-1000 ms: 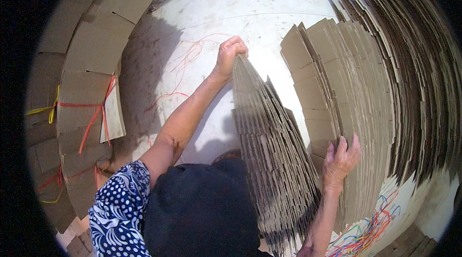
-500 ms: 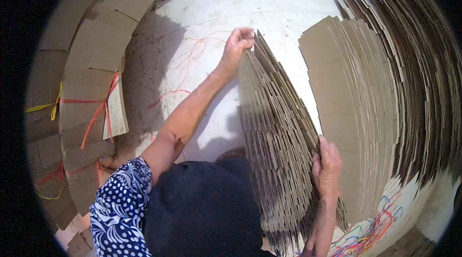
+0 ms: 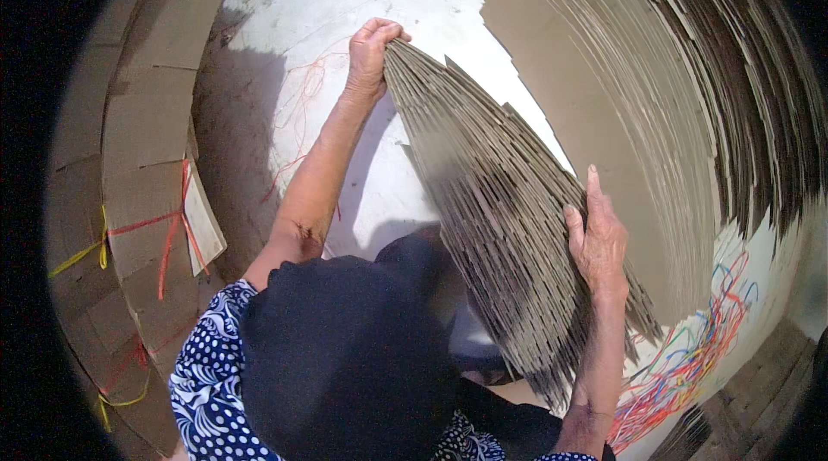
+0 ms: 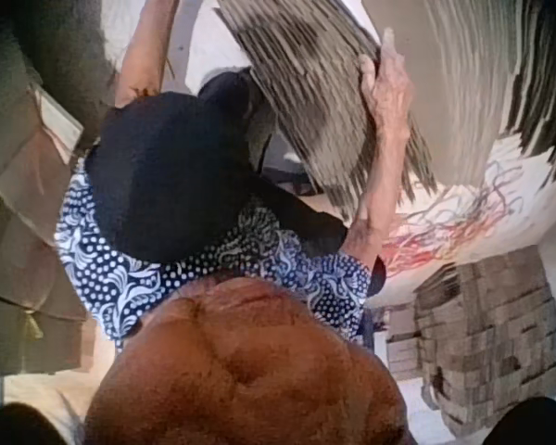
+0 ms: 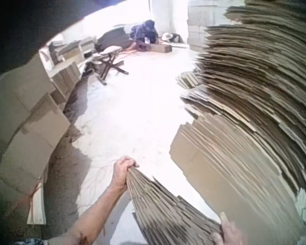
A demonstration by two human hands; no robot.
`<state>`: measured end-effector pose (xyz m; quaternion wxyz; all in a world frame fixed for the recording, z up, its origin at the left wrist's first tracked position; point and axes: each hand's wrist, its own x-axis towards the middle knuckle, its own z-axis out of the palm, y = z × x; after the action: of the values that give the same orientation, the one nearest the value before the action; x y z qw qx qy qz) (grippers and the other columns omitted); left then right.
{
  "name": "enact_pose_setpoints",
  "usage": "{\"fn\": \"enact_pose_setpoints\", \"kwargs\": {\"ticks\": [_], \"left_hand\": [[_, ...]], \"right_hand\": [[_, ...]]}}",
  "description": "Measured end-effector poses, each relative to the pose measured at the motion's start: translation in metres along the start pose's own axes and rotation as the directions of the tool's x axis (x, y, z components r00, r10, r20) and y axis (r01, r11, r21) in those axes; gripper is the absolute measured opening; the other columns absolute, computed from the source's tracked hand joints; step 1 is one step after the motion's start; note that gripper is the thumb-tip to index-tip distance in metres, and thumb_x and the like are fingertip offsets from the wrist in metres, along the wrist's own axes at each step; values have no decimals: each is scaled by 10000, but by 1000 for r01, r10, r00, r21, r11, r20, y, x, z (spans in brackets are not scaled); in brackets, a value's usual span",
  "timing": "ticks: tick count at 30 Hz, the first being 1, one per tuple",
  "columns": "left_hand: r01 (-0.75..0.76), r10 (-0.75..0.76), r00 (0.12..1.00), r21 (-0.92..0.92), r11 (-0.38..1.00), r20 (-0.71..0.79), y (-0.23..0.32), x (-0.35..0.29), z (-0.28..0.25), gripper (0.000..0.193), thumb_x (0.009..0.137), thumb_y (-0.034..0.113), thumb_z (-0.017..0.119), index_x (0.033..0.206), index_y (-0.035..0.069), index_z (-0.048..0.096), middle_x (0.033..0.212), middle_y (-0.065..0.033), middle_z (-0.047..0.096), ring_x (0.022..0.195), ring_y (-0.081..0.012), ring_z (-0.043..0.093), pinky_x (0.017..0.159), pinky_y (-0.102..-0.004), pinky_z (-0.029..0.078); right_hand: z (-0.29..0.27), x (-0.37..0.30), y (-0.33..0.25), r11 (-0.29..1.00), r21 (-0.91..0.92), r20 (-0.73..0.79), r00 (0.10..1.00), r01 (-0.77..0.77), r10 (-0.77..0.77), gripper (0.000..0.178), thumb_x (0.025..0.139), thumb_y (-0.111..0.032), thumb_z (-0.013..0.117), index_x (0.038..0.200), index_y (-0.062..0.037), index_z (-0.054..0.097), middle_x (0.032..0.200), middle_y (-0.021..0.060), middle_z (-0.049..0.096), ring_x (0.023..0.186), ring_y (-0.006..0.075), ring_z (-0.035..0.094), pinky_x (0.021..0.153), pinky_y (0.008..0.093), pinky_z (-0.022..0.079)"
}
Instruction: The person gathers flat cardboard pieces into a stack, aligns them, and ties the bundle with a white string. They then use a red ribbon to secure the bundle further and place it aside.
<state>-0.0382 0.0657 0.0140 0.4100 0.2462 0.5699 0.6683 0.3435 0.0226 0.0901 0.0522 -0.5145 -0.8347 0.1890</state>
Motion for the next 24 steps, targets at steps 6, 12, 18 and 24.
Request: {"fn": "enact_pose_setpoints", "kwargs": {"ticks": [6,12,18,24], "left_hand": [[-39,40,998,36,999,-53,-3,4,-5,88,749,49,514,818,7,549,668,-60,554,588,-130,524,545,-248,438],[51,-69,997,403,914,30,15,16,-11,269,747,59,529,999,-23,575,830,-112,611,797,-194,583,750,-294,467],[-819,289,562,570,65,775,76,-100,103,382,787,120,502,1146,-5,545,1233,-200,497,1233,-331,394,1078,-427,267],[-933,-309,175,257,251,935,26,-158,156,377,873,334,494,1082,22,533,992,-158,584,994,-292,544,885,-418,399]], "right_hand": [[32,-46,-32,989,-87,-37,993,-119,116,481,825,-180,581,1283,-92,459,754,122,587,647,261,590,576,394,496],[25,-42,-34,992,-53,0,993,-114,114,477,883,-317,507,1262,-31,463,1098,197,531,961,349,543,800,463,445],[19,-35,-33,986,-24,38,986,-164,165,413,851,-309,538,1142,-18,502,994,204,544,883,368,565,761,491,433],[1,-33,-28,964,223,231,969,-142,89,321,835,-245,589,1075,-36,552,1032,195,573,906,376,558,815,468,441]]}}
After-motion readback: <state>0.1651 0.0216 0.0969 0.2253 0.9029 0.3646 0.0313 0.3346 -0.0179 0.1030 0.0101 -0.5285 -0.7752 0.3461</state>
